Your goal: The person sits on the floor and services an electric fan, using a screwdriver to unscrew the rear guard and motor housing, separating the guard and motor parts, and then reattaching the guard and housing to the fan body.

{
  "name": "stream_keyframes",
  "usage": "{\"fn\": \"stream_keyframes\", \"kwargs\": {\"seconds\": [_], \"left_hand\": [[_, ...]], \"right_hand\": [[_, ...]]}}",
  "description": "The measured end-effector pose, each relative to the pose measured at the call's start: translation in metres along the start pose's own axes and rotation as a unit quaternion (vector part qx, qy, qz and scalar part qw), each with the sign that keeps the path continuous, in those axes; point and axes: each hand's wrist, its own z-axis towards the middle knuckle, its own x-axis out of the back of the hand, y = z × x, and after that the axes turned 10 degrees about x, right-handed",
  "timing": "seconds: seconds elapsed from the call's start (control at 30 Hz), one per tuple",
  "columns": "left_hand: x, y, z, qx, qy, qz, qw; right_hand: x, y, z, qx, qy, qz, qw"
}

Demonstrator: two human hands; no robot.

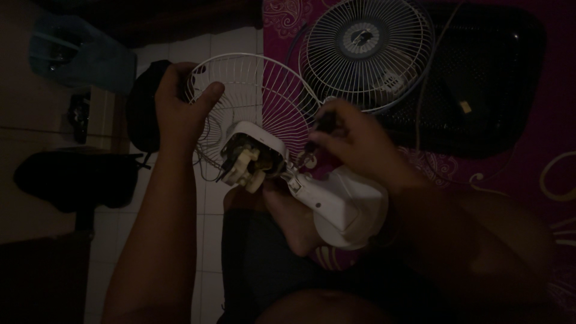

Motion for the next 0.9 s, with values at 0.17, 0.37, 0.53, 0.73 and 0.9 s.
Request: {"fn": "stream_keyframes", "kwargs": {"seconds": [0.17, 0.37, 0.53, 0.73, 0.9], "left_hand": [[0.0, -0.002, 0.001, -0.001, 0.002, 0.005, 1.0], [-0.002, -0.003, 0.0, 0.005, 0.019, 0.027, 0.999], [-0.005, 0.001, -0.003, 0.0, 0.024, 0.017, 1.0], [-0.006, 0.005, -0.007, 0.005, 0.024, 0.013, 1.0], [-0.006, 0.005, -0.008, 0.021, 0.028, 0.018, 0.999]], "right_hand": [[0.001, 0.01, 0.002, 0.001, 0.029, 0.032, 0.999], [-0.003, 0.03, 0.005, 0.021, 0.061, 0.082, 0.995], [-0.004, 0.037, 0.006, -0.032, 0.078, 0.175, 0.981], [-0.004, 0.041, 0.006, -0.021, 0.082, 0.202, 0.976], [-0.006, 0.047, 0.002, -0.037, 0.079, 0.177, 0.98]]}}
